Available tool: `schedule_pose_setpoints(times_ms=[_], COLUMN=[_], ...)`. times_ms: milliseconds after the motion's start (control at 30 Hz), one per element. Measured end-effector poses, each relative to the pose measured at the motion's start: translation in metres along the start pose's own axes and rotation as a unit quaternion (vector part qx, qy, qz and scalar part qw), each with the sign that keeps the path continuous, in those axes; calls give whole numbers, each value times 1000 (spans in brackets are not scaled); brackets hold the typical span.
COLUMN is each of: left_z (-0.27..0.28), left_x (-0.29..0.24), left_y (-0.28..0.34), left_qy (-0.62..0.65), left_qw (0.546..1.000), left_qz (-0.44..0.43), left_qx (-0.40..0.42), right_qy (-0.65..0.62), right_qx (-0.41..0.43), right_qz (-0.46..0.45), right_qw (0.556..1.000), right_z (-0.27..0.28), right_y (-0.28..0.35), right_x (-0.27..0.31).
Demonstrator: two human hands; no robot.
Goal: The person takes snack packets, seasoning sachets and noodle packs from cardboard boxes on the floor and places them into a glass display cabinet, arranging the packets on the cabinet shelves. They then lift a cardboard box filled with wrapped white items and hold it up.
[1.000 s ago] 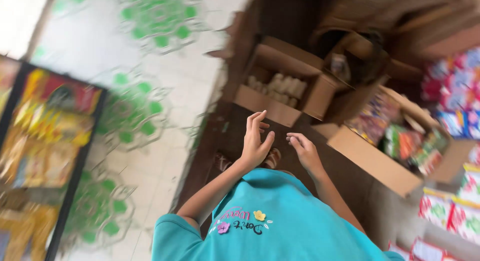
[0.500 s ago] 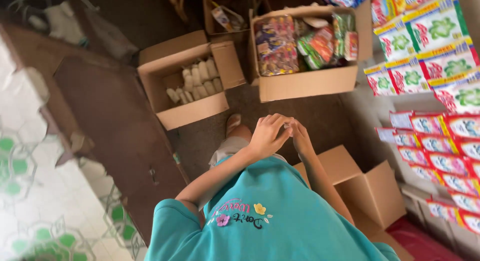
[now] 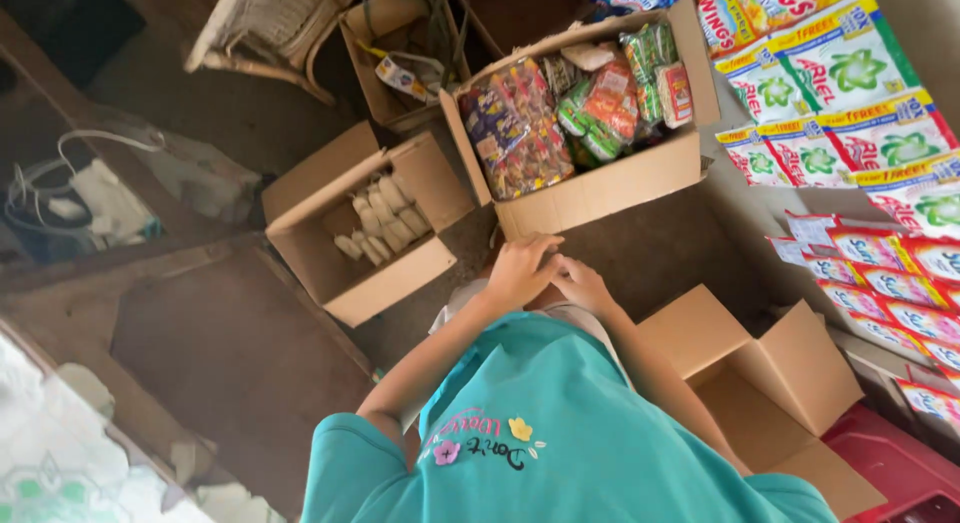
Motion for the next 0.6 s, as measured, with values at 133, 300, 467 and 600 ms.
schedule_pose_setpoints(times_ms=[133, 300, 467, 600], left_z=[-2, -42, -123, -188], left_x=[54, 139, 197, 230], left_y=[-59, -141, -203, -244], left_qy=[-50, -85, -61, -64], left_qw=[998, 988, 983, 983], left_qz=[40, 130, 173, 162], left_qx=[14, 22, -13, -63], right_qy=[123, -88, -199, 15], right_qx=[-37, -46, -75, -113], right_qz=[30, -112, -219, -158], right_qw=[991, 989, 952, 981], right_z=[36, 86, 126, 153], right_y=[-66, -153, -235, -292], right_x=[19, -3, -71, -149])
Point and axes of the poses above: each hand's wrist, its own y-axis away from the middle knuckle, its own z-axis out of the back of the hand, x = y × z, the point moved 4 cm from there along -y, towards the middle knuckle, and after that the axes turned 15 degrees about -x, right-handed, at the moved point
